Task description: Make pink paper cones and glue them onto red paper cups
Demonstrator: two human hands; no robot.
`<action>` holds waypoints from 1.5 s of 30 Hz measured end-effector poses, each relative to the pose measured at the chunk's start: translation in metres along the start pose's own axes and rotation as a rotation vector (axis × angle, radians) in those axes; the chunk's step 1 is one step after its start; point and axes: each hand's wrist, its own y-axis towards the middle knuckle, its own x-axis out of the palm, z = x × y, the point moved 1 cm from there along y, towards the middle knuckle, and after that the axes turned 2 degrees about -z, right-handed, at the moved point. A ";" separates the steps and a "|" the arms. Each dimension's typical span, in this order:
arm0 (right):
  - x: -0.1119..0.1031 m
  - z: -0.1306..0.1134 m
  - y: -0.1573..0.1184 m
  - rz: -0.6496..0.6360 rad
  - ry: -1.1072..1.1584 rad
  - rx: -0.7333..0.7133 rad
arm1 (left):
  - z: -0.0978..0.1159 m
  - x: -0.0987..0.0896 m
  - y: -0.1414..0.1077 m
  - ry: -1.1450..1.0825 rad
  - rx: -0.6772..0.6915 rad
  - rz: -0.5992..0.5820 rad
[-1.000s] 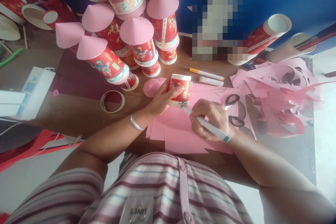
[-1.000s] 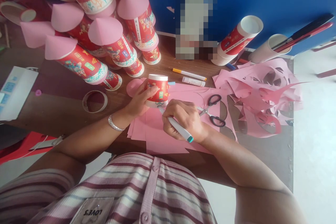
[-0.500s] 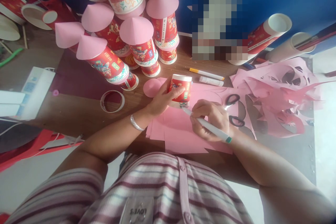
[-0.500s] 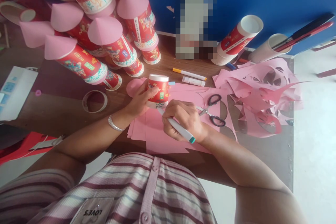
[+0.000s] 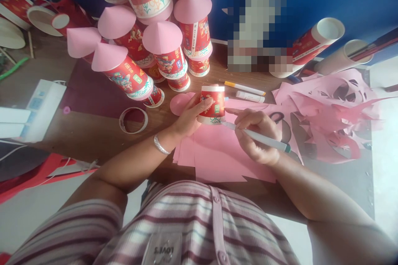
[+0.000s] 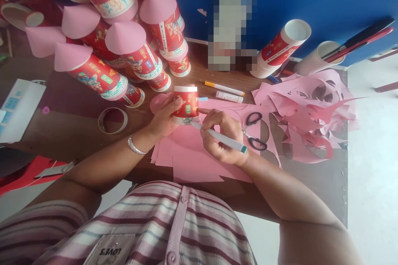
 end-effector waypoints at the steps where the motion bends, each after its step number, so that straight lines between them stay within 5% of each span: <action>1: 0.000 0.000 0.000 -0.005 -0.005 0.003 | 0.001 0.001 0.000 0.004 -0.007 0.021; 14: 0.004 0.000 -0.002 -0.075 -0.060 -0.059 | -0.004 -0.001 -0.002 0.004 -0.044 0.041; 25: 0.004 0.003 -0.005 -0.012 -0.129 -0.085 | 0.001 0.005 -0.001 0.027 -0.050 0.110; 45: 0.002 0.001 -0.002 -0.046 -0.337 -0.163 | 0.004 0.004 -0.001 0.082 -0.038 0.061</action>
